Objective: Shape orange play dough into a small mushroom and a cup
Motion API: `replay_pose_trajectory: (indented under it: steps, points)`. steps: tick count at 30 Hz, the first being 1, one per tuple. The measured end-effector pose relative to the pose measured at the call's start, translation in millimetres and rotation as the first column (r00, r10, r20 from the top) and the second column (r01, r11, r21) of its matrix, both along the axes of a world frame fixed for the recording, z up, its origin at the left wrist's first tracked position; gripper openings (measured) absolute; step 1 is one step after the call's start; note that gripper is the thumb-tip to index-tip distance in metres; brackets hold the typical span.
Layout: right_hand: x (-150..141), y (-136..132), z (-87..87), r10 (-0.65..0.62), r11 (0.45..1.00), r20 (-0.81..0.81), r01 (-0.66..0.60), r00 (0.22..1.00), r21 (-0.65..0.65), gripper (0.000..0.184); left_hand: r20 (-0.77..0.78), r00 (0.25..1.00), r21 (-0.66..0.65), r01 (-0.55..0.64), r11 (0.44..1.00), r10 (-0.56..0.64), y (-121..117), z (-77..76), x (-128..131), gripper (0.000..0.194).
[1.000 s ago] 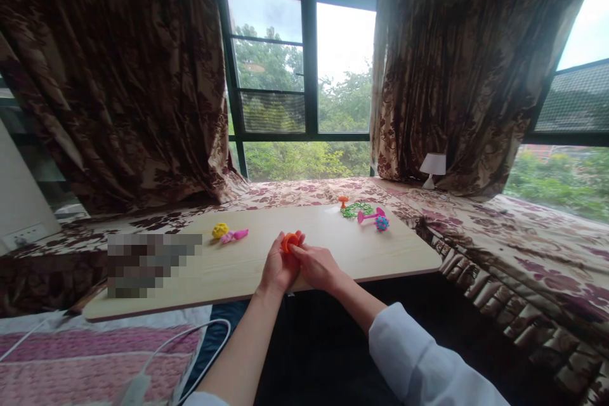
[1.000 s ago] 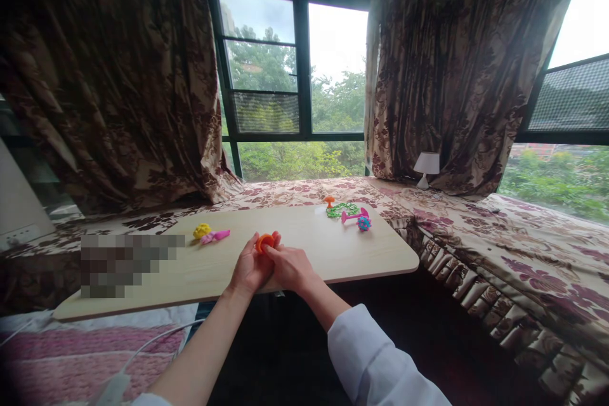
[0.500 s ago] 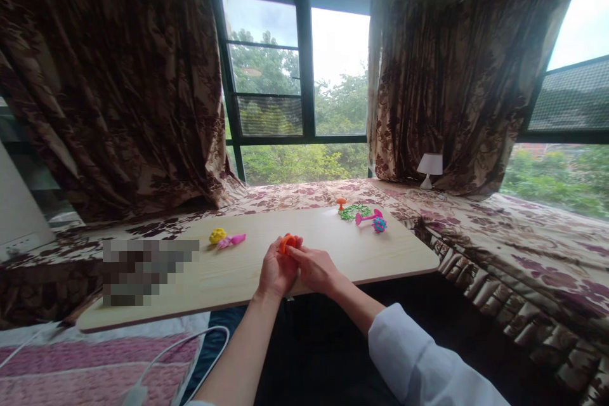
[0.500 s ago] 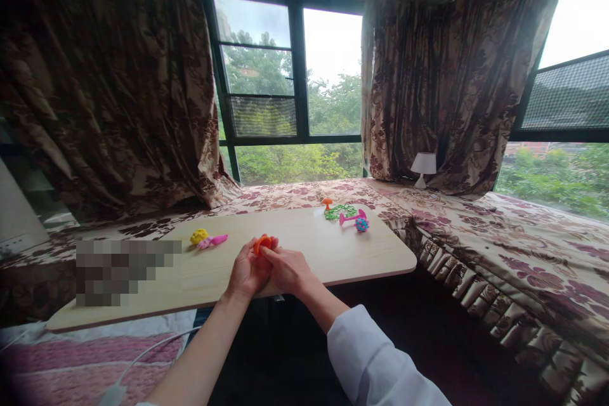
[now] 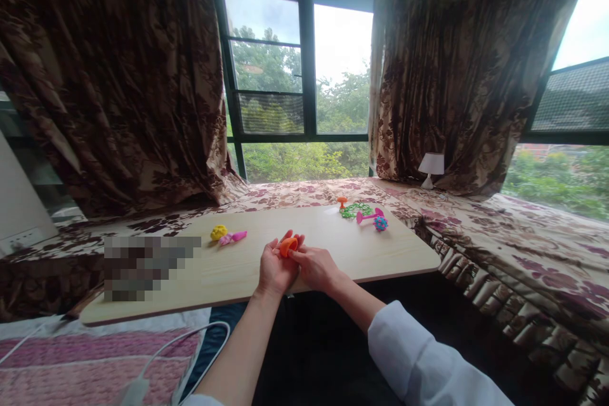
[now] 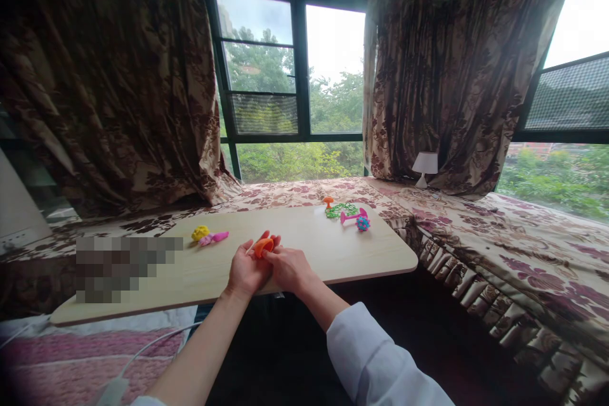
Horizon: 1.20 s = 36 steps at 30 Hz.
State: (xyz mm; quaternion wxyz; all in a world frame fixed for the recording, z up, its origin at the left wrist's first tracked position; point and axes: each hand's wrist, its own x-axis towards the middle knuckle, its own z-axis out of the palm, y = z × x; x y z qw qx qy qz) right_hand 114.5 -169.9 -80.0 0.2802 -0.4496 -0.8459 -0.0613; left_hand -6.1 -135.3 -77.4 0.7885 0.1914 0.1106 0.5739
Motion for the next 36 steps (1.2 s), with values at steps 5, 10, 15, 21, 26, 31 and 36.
replay_pose_trajectory:
  steps: [5,10,15,21,26,31,36]
  points:
    - [-0.5,-2.1,3.6,-0.022,0.999,0.015,0.022,1.0,-0.027,0.036,-0.006,1.0,-0.024,-0.007,1.0,0.007,0.9,1.9,0.9,0.024]
    - [-0.2,-7.2,7.8,-0.03,1.0,0.013,0.03,0.999,-0.003,0.048,-0.019,0.998,-0.035,-0.059,0.998,0.058,0.4,4.5,2.8,0.016]
    - [-0.2,-7.4,6.5,-0.036,0.999,0.018,0.036,0.999,0.01,0.047,-0.024,0.999,-0.044,-0.042,0.998,0.041,-1.3,3.6,2.7,0.013]
    - [0.0,-3.4,2.2,-0.029,0.999,0.042,0.029,0.999,0.016,0.04,-0.009,1.0,0.02,0.002,1.0,-0.002,1.0,-1.4,2.1,0.019]
    - [-0.1,-0.4,0.6,-0.039,0.999,0.05,0.04,0.998,-0.004,0.036,0.008,1.0,-0.002,0.02,1.0,-0.02,1.0,-1.2,0.9,0.02]
    - [0.0,-2.3,3.7,-0.03,0.999,0.047,0.03,0.998,-0.012,0.04,0.003,1.0,-0.014,0.004,1.0,-0.004,0.6,0.7,0.7,0.022]
    - [-0.7,-4.7,5.8,-0.035,0.999,0.032,0.035,0.999,0.009,0.053,-0.006,0.998,-0.021,-0.059,0.998,0.059,2.3,0.1,2.2,0.013]
